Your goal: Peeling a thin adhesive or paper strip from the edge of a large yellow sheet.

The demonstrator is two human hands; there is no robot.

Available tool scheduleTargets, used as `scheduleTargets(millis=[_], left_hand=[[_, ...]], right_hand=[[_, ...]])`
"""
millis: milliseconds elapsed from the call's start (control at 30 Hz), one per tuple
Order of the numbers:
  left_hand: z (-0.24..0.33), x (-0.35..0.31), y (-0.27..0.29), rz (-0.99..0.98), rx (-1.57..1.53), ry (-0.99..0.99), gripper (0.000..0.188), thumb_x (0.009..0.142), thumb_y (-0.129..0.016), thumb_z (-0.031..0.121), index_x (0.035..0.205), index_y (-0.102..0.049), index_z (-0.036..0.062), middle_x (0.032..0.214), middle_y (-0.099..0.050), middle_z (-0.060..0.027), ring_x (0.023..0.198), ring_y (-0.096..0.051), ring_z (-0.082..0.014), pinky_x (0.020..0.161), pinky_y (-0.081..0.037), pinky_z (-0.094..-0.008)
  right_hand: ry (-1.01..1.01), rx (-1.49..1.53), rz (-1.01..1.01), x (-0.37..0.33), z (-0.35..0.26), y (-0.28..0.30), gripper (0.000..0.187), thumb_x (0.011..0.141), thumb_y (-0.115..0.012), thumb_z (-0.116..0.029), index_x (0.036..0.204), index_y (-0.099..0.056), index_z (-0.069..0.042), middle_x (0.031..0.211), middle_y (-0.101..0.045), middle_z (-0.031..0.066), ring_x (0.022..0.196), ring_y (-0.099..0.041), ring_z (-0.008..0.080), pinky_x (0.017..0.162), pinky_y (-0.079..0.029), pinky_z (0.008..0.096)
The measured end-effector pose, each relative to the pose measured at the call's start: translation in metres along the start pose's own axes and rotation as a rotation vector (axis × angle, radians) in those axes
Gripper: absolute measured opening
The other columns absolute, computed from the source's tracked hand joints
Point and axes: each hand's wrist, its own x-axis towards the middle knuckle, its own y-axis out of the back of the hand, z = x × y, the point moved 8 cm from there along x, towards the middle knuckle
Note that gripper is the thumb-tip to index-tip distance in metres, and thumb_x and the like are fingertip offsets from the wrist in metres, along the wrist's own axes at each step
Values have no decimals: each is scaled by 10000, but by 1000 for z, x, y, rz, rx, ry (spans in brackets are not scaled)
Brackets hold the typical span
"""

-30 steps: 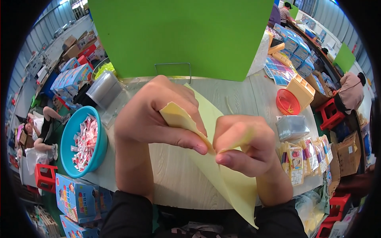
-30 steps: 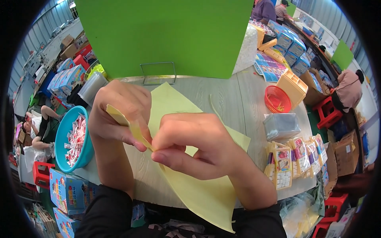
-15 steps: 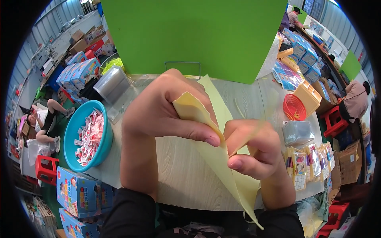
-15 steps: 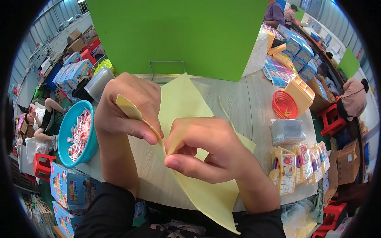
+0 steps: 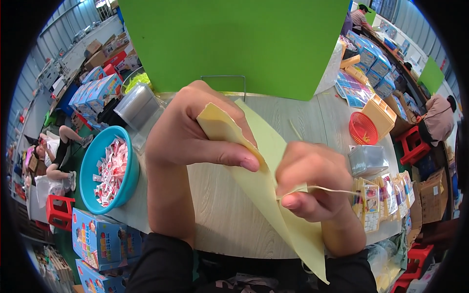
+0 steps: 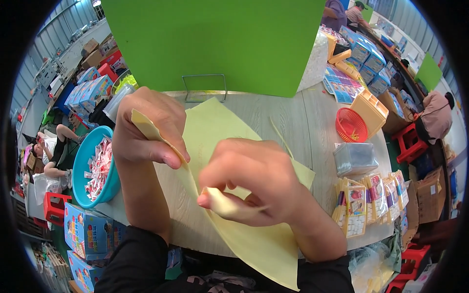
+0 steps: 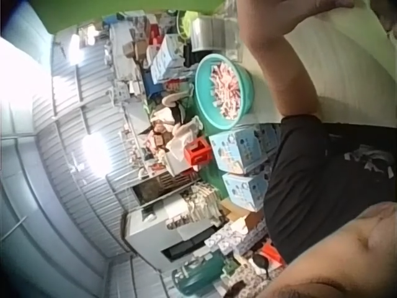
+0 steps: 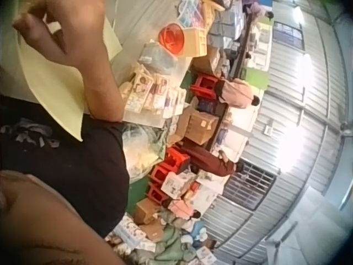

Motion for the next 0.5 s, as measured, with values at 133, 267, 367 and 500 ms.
scheduleTargets(millis=[133,267,367,500], left_hand=[[2,0,2,29,10,-41,164,730,-838,93,775,-732,-24,630,-669,-53,524,-582,-78,481,-426,-212],[0,-2,4,35,31,-11,166,727,-840,90,778,-733,-27,638,-675,-57,528,-594,-79,482,-435,-209],[-2,-3,5,44,15,-22,156,728,-837,82,783,-736,-24,642,-677,-56,533,-596,-79,484,-436,-206],[-1,-3,8,69,-19,-3,150,727,-836,80,785,-739,-18,643,-677,-50,533,-593,-77,483,-431,-199]], right_hand=[[-151,240,-76,0,13,-8,181,852,-676,-183,807,-616,-19,692,-610,72,572,-554,184,513,-399,275],[-210,281,-95,-1,15,-10,136,831,-670,-140,792,-618,-20,693,-612,78,583,-555,177,512,-394,271],[-196,261,-116,-1,15,-11,107,821,-664,-114,803,-616,-20,713,-617,89,582,-554,171,507,-392,274],[-73,212,-13,-1,6,-4,102,833,-684,-95,820,-615,-21,734,-603,88,571,-536,160,500,-388,265]])
